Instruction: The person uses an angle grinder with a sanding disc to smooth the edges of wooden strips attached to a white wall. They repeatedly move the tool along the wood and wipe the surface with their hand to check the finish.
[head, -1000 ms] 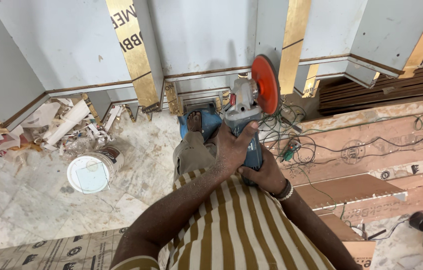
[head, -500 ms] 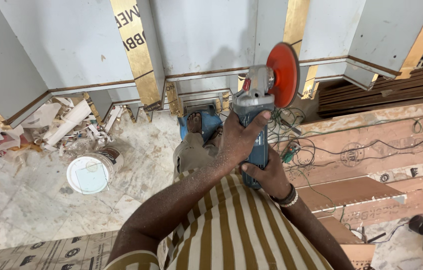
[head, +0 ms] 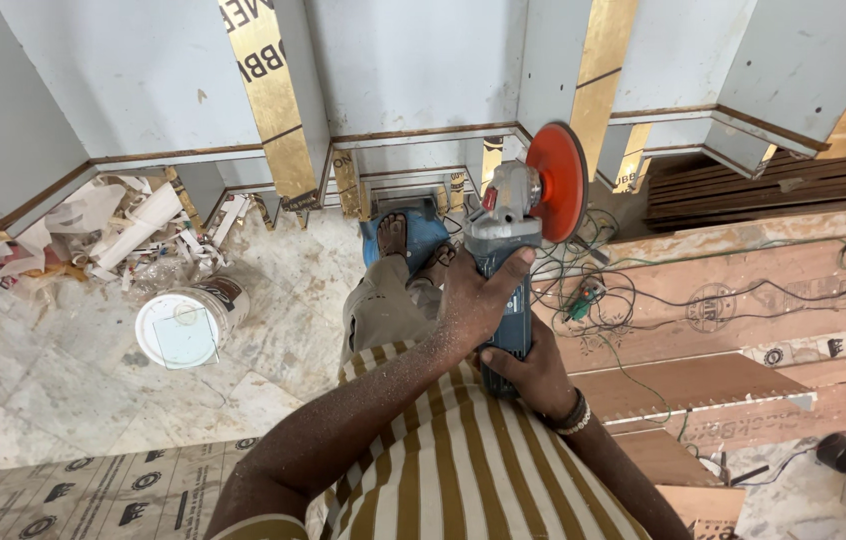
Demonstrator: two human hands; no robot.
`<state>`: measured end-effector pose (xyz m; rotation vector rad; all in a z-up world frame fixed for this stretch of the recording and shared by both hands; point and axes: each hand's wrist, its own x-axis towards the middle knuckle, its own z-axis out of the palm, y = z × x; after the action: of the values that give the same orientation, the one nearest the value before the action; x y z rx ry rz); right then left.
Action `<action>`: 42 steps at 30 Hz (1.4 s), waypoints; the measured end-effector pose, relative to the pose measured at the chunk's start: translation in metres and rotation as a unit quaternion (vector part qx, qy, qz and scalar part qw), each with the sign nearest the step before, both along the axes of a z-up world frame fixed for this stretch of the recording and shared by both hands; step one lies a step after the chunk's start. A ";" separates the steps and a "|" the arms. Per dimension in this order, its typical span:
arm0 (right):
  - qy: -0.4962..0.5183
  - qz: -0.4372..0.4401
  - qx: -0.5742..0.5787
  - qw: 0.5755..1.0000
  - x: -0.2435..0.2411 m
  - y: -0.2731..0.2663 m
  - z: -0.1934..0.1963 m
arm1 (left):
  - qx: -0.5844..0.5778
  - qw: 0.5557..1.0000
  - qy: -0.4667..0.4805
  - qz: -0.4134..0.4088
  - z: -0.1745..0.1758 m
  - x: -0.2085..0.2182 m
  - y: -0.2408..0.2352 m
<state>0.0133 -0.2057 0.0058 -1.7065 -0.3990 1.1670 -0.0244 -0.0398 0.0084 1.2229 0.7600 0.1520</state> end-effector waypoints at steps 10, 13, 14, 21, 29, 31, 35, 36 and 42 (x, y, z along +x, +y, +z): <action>0.008 0.024 -0.016 1.000 -0.006 -0.008 -0.011 | -0.036 0.999 0.000 0.024 -0.017 -0.011 -0.012; 0.002 0.035 -0.030 0.999 -0.006 -0.001 -0.005 | -0.015 0.999 0.000 0.030 -0.018 -0.017 -0.006; 0.004 0.037 -0.032 0.999 -0.005 0.004 -0.003 | -0.002 0.999 -0.002 0.036 -0.017 -0.017 -0.003; -0.062 0.059 0.042 0.995 0.019 0.046 0.014 | -0.008 0.996 -0.062 0.068 0.001 0.006 0.036; -0.109 0.026 0.063 0.992 0.085 0.133 0.055 | 0.030 0.990 -0.106 0.091 0.044 0.088 0.125; -0.106 0.015 0.103 0.989 0.101 0.157 0.066 | 0.052 0.990 -0.101 0.080 0.058 0.109 0.151; -0.091 -0.007 0.145 0.985 0.129 0.198 0.084 | 0.025 0.988 -0.124 0.084 0.082 0.142 0.189; -0.091 -0.011 0.144 0.985 0.135 0.207 0.088 | 0.033 0.988 -0.128 0.083 0.086 0.150 0.197; -0.108 -0.022 0.138 0.984 0.164 0.243 0.112 | 0.050 0.986 -0.144 0.064 0.100 0.189 0.235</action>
<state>0.1776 0.0374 0.1179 -1.5919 -0.6240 0.8533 0.1646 0.1953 0.1086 1.2134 0.5816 0.4672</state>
